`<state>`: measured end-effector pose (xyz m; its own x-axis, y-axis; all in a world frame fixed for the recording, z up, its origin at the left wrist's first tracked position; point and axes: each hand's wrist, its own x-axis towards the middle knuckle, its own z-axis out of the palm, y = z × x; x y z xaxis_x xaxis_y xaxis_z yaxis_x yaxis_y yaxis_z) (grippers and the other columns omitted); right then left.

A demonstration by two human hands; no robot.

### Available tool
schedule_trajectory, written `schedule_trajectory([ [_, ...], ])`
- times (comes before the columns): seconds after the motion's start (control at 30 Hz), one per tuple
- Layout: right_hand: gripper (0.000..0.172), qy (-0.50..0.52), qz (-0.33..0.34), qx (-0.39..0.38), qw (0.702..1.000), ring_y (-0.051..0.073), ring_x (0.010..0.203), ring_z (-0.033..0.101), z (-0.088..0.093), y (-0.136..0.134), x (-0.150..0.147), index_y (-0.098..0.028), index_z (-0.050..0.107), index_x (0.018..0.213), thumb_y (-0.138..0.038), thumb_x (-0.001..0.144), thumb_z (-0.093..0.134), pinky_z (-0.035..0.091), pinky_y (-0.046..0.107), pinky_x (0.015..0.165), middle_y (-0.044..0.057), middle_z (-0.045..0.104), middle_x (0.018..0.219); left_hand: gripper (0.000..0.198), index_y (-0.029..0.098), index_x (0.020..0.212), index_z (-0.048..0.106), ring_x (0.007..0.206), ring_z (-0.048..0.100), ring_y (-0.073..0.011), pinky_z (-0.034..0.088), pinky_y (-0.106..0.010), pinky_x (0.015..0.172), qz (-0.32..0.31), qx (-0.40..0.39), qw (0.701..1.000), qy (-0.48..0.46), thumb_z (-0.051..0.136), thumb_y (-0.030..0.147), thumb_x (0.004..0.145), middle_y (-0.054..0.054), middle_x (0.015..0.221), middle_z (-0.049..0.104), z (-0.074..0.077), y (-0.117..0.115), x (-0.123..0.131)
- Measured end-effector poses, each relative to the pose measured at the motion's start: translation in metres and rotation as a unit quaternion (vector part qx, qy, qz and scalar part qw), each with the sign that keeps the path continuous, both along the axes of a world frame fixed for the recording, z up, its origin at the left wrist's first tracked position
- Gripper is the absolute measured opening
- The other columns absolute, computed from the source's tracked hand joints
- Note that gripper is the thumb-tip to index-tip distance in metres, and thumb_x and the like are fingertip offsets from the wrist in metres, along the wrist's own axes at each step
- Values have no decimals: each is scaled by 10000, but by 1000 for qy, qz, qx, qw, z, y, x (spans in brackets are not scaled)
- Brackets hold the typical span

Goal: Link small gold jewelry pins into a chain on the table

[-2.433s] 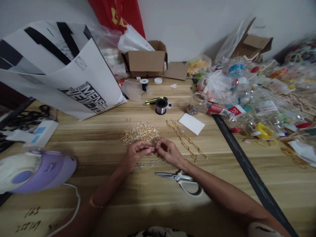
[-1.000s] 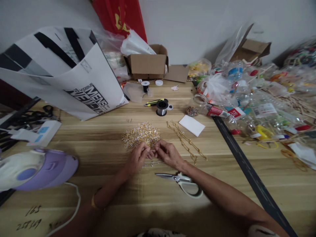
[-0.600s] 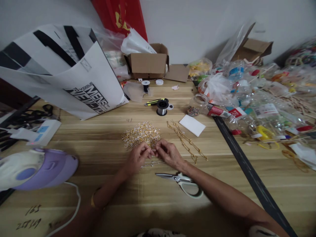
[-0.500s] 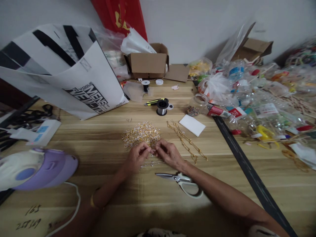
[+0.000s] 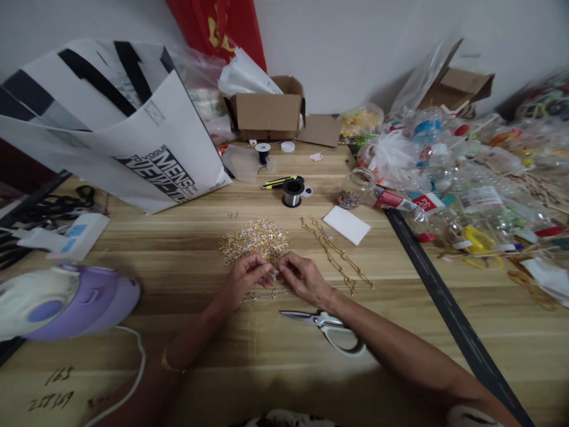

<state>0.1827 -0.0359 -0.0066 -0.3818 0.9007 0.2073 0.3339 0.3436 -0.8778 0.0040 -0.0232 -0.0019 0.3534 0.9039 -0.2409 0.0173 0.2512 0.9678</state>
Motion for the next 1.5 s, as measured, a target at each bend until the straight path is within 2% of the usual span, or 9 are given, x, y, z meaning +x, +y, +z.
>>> schedule_trajectory([
  [0.33,135,-57,29,85,994,125,598,461,-4,-1,1,-188,495,867,-223,912,373,373,239,595,21,531,713,267,131,708,555,521,634,-128,501,-227,526,-37,-23,999,10,651,379,734,-15,567,664,6,-1,-1],
  [0.63,145,-68,25,93,993,141,649,506,-6,-1,1,-193,512,912,-228,919,371,394,251,639,38,565,761,299,146,722,488,574,663,-140,513,-237,559,-24,-66,997,-32,658,393,727,-2,614,653,5,-2,0],
  [0.8,144,-68,25,83,994,134,615,499,-7,-1,1,-198,507,932,-235,924,368,387,240,612,30,566,736,315,148,732,488,575,664,-140,510,-233,552,-34,-76,995,-46,661,411,725,-9,641,664,5,-3,-1],
  [1.17,143,-87,18,60,994,118,525,451,-1,-3,1,-191,480,889,-224,921,345,350,226,550,0,510,647,350,152,735,447,569,670,-147,521,-243,536,-20,-25,999,-23,608,462,758,-27,667,685,2,-3,2],
  [1.37,124,-101,7,82,991,115,528,458,-5,-1,1,-186,466,873,-204,918,352,349,224,551,6,520,656,372,162,721,408,604,684,-160,534,-258,551,-20,-14,999,-40,641,452,733,-35,704,695,-6,-2,1],
  [1.5,125,-86,-6,98,991,112,537,487,-9,-1,1,-181,470,880,-205,924,355,365,213,544,7,533,659,357,157,715,431,598,676,-151,536,-266,570,11,-6,1000,-24,649,439,724,-30,701,695,-5,-1,1],
])
